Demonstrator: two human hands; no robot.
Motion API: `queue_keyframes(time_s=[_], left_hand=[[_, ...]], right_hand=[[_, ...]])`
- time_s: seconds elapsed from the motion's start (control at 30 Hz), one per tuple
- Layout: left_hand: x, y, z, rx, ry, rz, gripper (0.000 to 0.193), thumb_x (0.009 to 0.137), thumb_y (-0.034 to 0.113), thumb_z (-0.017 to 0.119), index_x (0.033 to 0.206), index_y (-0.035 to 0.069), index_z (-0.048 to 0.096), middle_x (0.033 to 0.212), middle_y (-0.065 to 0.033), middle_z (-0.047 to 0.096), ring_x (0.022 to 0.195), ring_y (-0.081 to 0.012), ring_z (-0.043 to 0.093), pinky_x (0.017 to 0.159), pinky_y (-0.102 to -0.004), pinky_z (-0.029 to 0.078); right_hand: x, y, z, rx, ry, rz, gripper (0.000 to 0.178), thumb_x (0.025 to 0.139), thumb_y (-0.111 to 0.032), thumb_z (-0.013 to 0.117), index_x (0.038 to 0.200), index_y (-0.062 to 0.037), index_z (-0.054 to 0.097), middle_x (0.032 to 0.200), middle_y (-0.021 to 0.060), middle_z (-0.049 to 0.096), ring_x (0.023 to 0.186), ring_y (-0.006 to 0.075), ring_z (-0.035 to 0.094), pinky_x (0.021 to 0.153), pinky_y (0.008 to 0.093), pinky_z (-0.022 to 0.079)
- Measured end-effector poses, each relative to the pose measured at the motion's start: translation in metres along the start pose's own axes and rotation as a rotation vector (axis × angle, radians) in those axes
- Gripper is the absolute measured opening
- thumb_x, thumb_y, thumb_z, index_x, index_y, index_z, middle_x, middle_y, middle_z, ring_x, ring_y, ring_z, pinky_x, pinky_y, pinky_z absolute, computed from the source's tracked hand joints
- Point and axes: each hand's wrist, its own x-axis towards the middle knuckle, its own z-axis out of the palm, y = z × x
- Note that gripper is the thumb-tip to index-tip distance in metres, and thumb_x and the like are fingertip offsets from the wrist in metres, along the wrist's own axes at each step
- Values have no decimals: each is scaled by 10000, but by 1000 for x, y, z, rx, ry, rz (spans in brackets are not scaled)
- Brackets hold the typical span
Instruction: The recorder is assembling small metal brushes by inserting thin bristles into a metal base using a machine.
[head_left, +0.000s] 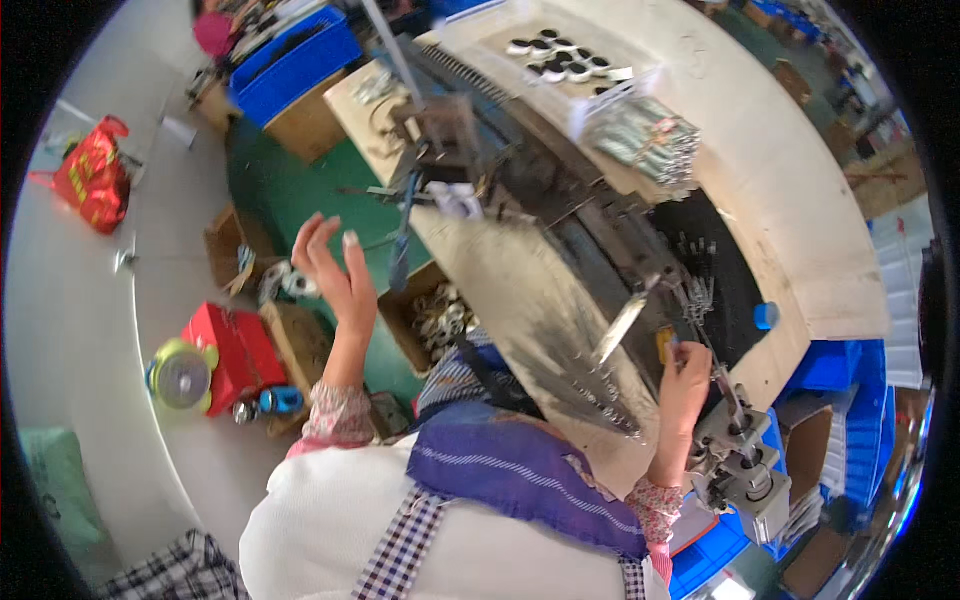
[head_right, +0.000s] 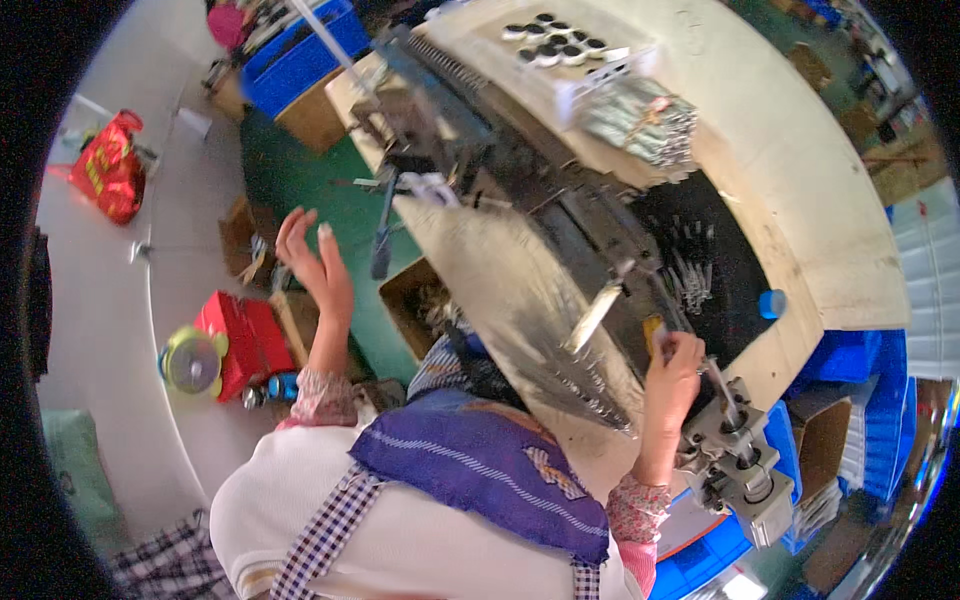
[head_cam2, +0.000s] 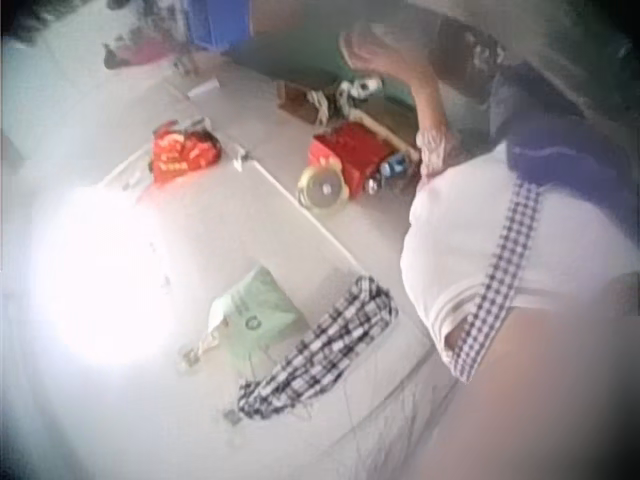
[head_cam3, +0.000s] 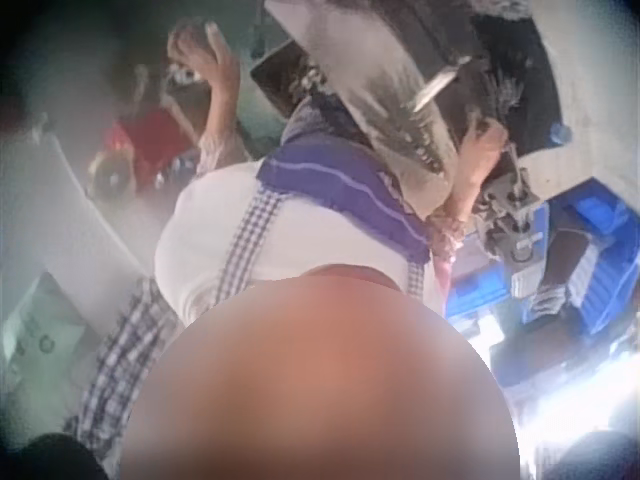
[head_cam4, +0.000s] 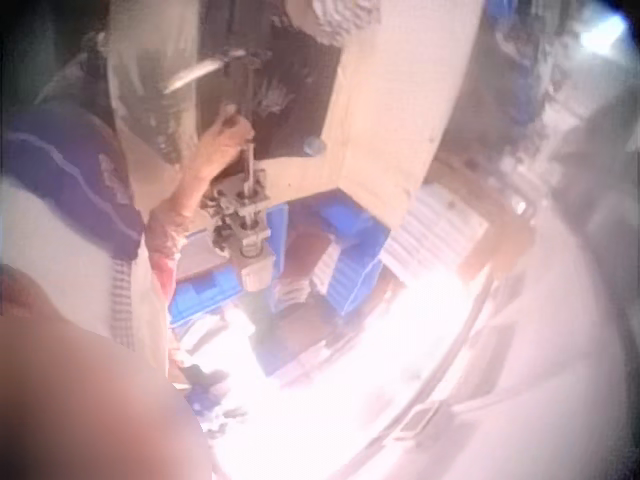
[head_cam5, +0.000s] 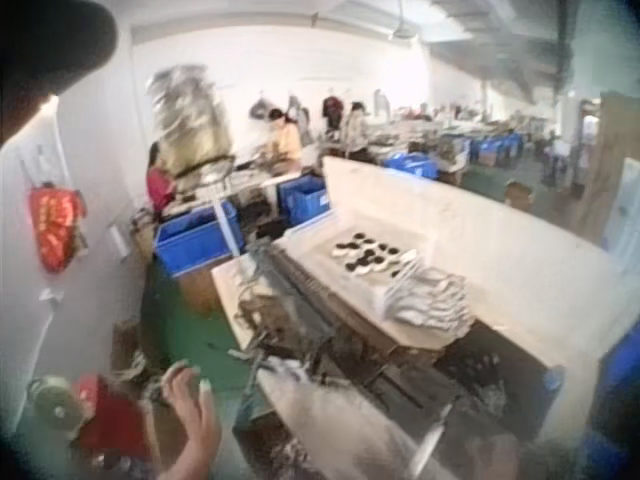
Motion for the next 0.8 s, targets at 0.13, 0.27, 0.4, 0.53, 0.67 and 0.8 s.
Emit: queue_keyframes(time_s=[0.13, 0.27, 0.4, 0.53, 0.67, 0.8], left_hand=[[-33, -32, 22, -238, -126, -441, 413, 953, 203, 496, 1301, -8, 426, 1297, -190, 452, 1269, -301, 361, 1078, -397, 252], [-44, -5, 46, -829, -406, -853, 517, 967, 263, 494, 1381, -11, 347, 1465, -211, 289, 1372, -278, 261, 1124, -384, 191], [-39, 53, 45, -21, -278, -3, 515, 863, 167, 595, 1309, -27, 425, 1314, -230, 463, 1221, -400, 441, 1029, -411, 350], [-35, 77, 43, -511, -544, -257, 248, 902, 201, 577, 1025, -13, 549, 956, -146, 557, 868, -277, 550, 771, -367, 437], [-44, 48, 110, -933, -962, -1029, 525, 948, 527, 442, 925, 37, 628, 775, -48, 637, 580, -126, 590, 491, -256, 460], [-33, 61, 116, -949, -1032, -1185, 507, 956, 492, 465, 1004, 22, 649, 743, -60, 645, 508, -110, 548, 435, -242, 406]], right_hand=[[5, 1, 8, -95, -100, 17, 169, 860, -118, 631, 927, -26, 506, 911, 136, 536, 839, 344, 567, 693, 425, 464], [11, -12, 13, -59, -69, 63, 153, 848, -78, 628, 919, -24, 503, 902, 139, 538, 828, 353, 560, 697, 434, 454], [13, -12, 13, -59, -61, 1, 134, 848, -43, 614, 914, -19, 500, 918, 140, 534, 850, 354, 554, 716, 433, 448], [4, -2, 3, -77, -65, -12, 166, 845, -49, 609, 948, -18, 482, 974, 166, 519, 880, 368, 547, 733, 439, 447], [-2, 19, 29, -126, -47, 14, 296, 798, -117, 661, 1002, -56, 456, 1055, 173, 494, 929, 387, 546, 723, 469, 471], [-6, -1, 15, -97, -39, 57, 294, 756, -97, 682, 945, -71, 458, 974, 143, 505, 897, 376, 555, 684, 469, 465]])
